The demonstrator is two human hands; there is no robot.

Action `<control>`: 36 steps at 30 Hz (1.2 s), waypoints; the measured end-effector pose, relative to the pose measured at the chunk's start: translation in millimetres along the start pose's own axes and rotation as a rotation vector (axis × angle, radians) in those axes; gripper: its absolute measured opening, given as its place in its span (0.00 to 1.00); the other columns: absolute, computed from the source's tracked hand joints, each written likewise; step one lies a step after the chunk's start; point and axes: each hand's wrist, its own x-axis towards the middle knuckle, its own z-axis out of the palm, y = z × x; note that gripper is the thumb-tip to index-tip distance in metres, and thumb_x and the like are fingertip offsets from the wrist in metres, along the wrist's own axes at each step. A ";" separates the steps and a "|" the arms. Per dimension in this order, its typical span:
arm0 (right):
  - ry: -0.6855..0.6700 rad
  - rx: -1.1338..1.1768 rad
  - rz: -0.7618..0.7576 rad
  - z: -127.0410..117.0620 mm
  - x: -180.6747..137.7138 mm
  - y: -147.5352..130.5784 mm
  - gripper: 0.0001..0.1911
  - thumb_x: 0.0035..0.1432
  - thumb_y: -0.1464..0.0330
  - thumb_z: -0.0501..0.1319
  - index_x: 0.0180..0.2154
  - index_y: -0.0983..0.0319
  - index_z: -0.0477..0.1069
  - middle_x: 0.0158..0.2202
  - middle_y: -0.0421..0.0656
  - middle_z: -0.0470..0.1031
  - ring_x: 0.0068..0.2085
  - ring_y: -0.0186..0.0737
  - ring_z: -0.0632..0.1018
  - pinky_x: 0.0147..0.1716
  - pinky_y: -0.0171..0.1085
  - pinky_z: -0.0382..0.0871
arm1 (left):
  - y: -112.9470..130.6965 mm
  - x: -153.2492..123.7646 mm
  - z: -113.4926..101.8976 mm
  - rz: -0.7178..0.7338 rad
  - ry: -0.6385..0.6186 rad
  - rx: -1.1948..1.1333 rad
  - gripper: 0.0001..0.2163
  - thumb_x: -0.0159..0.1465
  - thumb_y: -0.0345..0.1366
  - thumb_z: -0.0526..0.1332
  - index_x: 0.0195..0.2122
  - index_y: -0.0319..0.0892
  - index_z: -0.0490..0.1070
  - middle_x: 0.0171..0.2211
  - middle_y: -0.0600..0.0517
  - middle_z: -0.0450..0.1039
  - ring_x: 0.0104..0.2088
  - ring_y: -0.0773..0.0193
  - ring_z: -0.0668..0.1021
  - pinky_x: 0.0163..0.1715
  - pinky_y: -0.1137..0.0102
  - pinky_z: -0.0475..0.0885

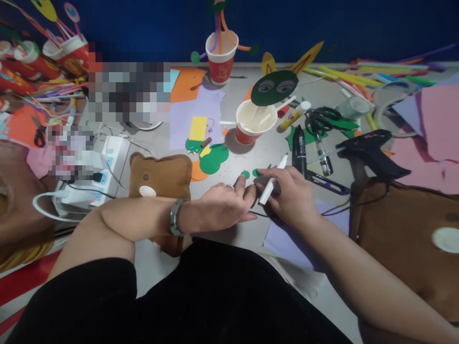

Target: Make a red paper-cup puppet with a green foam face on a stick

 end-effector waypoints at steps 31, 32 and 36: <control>0.020 0.028 0.086 4.9 12.8 3.0 0.11 0.62 0.64 0.72 0.45 0.49 0.74 0.41 0.45 0.86 0.40 0.56 0.84 0.43 0.53 0.82 | -58.4 41.9 24.8 -0.218 0.050 -0.466 0.09 0.79 0.31 0.61 0.54 0.38 0.80 0.51 0.40 0.82 0.52 0.50 0.84 0.51 0.57 0.80; 0.021 0.034 0.093 4.6 12.8 2.7 0.13 0.61 0.65 0.72 0.45 0.49 0.74 0.41 0.45 0.86 0.40 0.56 0.84 0.42 0.53 0.82 | -59.4 41.9 26.4 -0.216 0.068 -0.489 0.08 0.78 0.31 0.62 0.53 0.39 0.80 0.51 0.41 0.82 0.51 0.51 0.83 0.50 0.58 0.79; 0.014 0.060 0.115 4.4 12.3 3.5 0.15 0.59 0.66 0.71 0.46 0.49 0.72 0.38 0.43 0.86 0.37 0.55 0.83 0.41 0.51 0.81 | -62.5 40.8 29.0 -0.137 0.155 -0.554 0.07 0.77 0.29 0.62 0.47 0.42 0.80 0.46 0.46 0.81 0.46 0.56 0.82 0.48 0.62 0.78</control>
